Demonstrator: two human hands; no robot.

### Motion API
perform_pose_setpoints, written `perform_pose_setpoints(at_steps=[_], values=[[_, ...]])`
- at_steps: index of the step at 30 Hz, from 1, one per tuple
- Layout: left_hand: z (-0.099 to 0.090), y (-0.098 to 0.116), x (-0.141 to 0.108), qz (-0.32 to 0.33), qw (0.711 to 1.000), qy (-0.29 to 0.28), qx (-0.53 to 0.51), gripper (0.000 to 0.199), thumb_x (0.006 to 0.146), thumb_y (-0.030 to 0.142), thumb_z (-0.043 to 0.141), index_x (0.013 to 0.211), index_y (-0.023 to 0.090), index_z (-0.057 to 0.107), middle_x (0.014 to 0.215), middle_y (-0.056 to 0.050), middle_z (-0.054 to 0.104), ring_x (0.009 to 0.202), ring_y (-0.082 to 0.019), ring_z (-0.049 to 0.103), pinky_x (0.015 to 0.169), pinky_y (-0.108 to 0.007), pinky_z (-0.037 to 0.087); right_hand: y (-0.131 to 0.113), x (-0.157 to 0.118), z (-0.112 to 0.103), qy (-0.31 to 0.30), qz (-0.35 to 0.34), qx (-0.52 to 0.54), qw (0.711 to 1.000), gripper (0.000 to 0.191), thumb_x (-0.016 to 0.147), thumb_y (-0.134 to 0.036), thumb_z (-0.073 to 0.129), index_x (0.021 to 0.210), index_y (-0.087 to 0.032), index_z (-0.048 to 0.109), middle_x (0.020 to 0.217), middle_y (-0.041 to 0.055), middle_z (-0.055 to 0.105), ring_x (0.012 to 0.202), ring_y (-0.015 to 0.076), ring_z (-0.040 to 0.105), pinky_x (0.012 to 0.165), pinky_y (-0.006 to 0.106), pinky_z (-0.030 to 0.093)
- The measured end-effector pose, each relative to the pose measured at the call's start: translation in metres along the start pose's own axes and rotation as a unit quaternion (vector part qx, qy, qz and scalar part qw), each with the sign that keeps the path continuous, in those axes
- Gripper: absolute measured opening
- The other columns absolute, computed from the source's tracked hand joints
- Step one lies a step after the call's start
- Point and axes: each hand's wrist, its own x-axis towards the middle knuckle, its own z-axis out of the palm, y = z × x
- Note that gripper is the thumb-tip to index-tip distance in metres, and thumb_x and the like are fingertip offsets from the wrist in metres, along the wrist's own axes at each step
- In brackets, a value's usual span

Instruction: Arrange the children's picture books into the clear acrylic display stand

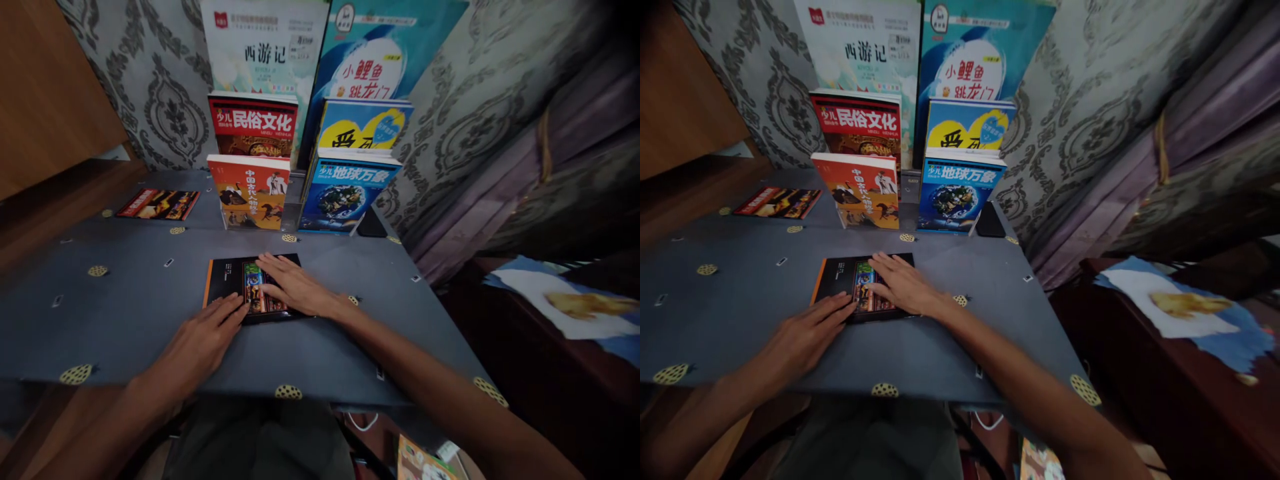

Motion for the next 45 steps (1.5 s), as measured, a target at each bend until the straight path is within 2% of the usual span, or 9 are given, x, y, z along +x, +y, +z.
perform_pose_setpoints(at_steps=[8,12,16,25,29,32,34,37,45], values=[[-0.005,0.002,0.007,-0.007,0.999,-0.041,0.006,0.040,0.106,0.031,0.037,0.135,0.016,0.061,0.136,-0.012,0.067,0.127,-0.024,0.063,0.104,-0.043,0.056,0.033,-0.041,-0.014,0.046,0.052,0.003,0.998,0.063,0.105,-0.054,0.032,0.153,-0.014,0.043,0.162,0.0167,0.038,0.154,0.0278,0.028,0.125,0.056,0.026],[0.002,0.024,0.025,0.038,0.996,-0.085,0.004,0.048,0.107,0.039,0.035,0.149,0.017,0.047,0.152,-0.011,0.054,0.142,-0.024,0.049,0.116,-0.046,0.043,0.029,-0.042,-0.014,0.040,0.056,-0.014,0.998,0.070,0.101,-0.060,0.042,0.154,-0.014,0.042,0.162,0.0183,0.036,0.154,0.0310,0.027,0.124,0.058,0.025],[0.012,0.043,0.033,0.062,0.994,-0.086,0.005,0.054,0.108,0.042,0.031,0.154,0.014,0.038,0.159,-0.012,0.044,0.149,-0.023,0.040,0.122,-0.046,0.034,0.026,-0.042,-0.014,0.038,0.055,-0.023,0.998,0.071,0.100,-0.062,0.042,0.155,-0.018,0.040,0.163,0.0161,0.035,0.154,0.0305,0.027,0.124,0.059,0.025],[-0.010,0.017,-0.012,0.026,0.997,-0.062,0.046,0.051,0.109,0.035,0.027,0.154,0.014,0.039,0.154,-0.011,0.052,0.143,-0.024,0.047,0.117,-0.044,0.041,0.026,-0.041,-0.018,0.024,0.068,-0.041,0.997,0.070,0.100,-0.059,0.045,0.155,-0.015,0.041,0.163,0.0172,0.035,0.154,0.0305,0.026,0.124,0.058,0.025],[-0.016,0.013,-0.024,0.004,0.998,-0.050,0.043,0.050,0.108,0.035,0.032,0.153,0.016,0.042,0.151,-0.012,0.055,0.139,-0.026,0.052,0.114,-0.045,0.046,-0.002,-0.040,-0.017,0.012,0.081,-0.087,0.993,0.062,0.104,-0.046,0.044,0.151,-0.007,0.044,0.161,0.0216,0.036,0.154,0.0311,0.027,0.125,0.057,0.024],[-0.017,0.013,-0.024,-0.001,0.998,-0.046,0.042,0.047,0.107,0.032,0.034,0.148,0.015,0.049,0.148,-0.013,0.058,0.136,-0.026,0.055,0.111,-0.045,0.049,-0.045,-0.043,0.000,-0.007,0.010,-0.094,0.996,0.058,0.105,-0.043,0.045,0.151,-0.007,0.044,0.162,0.0202,0.036,0.155,0.0277,0.024,0.128,0.053,0.019],[-0.017,0.013,-0.022,-0.007,0.999,-0.042,0.034,0.046,0.107,0.032,0.034,0.146,0.014,0.052,0.146,-0.014,0.059,0.134,-0.027,0.057,0.110,-0.046,0.050,-0.072,-0.047,0.014,-0.040,-0.056,-0.068,0.995,0.070,0.102,-0.051,0.048,0.155,-0.007,0.037,0.163,0.0196,0.033,0.156,0.0261,0.021,0.128,0.048,0.021],[-0.018,0.013,-0.020,-0.011,0.998,-0.050,0.020,0.046,0.106,0.032,0.035,0.145,0.014,0.053,0.145,-0.015,0.060,0.133,-0.027,0.059,0.108,-0.046,0.051,-0.089,-0.056,0.025,-0.048,-0.055,-0.051,0.996,0.082,0.100,-0.056,0.050,0.158,-0.002,0.027,0.165,0.0228,0.024,0.157,0.0282,0.015,0.129,0.046,0.020],[-0.024,0.008,-0.002,-0.002,0.995,-0.100,0.008,0.037,0.100,0.023,0.042,0.130,0.014,0.062,0.131,-0.016,0.068,0.130,-0.032,0.060,0.104,-0.050,0.054,-0.029,-0.079,-0.008,0.007,0.048,-0.013,0.999,0.069,0.102,-0.053,0.047,0.160,-0.020,0.031,0.165,0.0134,0.031,0.155,0.0292,0.026,0.126,0.054,0.027]])
